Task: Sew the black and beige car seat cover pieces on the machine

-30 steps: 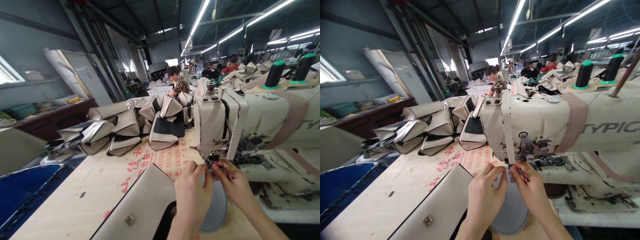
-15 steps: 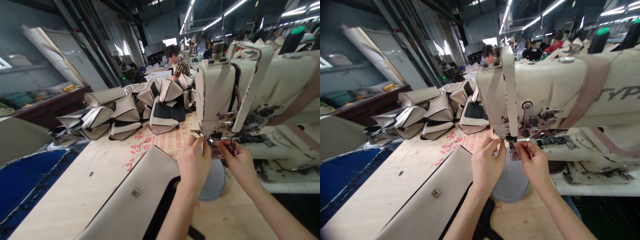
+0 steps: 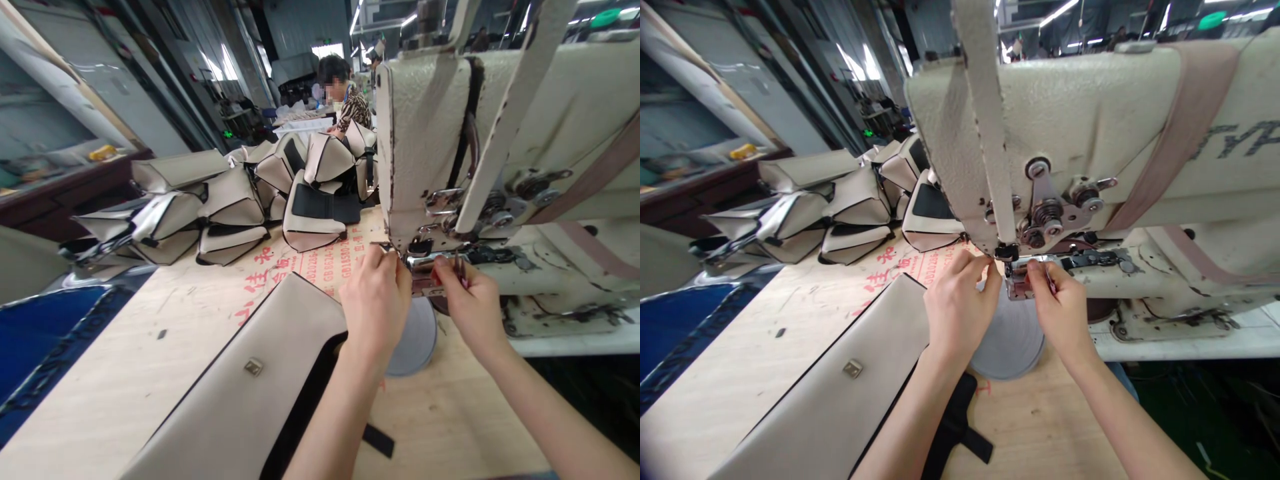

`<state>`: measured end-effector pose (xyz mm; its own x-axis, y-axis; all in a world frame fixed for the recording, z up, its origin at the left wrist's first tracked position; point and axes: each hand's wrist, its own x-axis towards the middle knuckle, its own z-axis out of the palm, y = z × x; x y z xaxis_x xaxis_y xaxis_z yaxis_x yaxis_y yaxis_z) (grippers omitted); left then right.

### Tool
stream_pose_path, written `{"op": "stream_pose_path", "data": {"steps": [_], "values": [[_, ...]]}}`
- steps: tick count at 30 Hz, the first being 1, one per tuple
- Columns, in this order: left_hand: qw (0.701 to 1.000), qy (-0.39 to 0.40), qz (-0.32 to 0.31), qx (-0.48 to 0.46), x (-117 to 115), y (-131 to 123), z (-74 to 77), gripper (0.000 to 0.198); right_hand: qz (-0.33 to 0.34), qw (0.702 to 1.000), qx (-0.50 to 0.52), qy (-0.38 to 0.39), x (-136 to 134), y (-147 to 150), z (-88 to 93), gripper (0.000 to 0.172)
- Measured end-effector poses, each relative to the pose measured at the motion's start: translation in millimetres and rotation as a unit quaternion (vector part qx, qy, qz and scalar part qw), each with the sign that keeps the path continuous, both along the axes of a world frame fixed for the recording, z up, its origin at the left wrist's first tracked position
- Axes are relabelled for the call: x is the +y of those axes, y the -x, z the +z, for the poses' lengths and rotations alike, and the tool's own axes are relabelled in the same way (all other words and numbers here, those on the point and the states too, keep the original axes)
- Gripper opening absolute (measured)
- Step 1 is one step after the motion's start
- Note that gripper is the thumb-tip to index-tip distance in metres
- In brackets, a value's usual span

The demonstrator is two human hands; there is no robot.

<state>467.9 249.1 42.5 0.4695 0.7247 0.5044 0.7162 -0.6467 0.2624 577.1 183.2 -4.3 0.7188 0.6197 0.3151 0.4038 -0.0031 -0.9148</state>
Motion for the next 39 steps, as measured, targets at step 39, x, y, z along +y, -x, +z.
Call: {"op": "stream_pose_path", "data": {"steps": [39], "values": [[0.963, 0.168, -0.200, -0.070, -3, 29, -40.3, 0.027, 0.261, 0.959, -0.082, 0.073, -4, -13, -8.7, 0.030]]}}
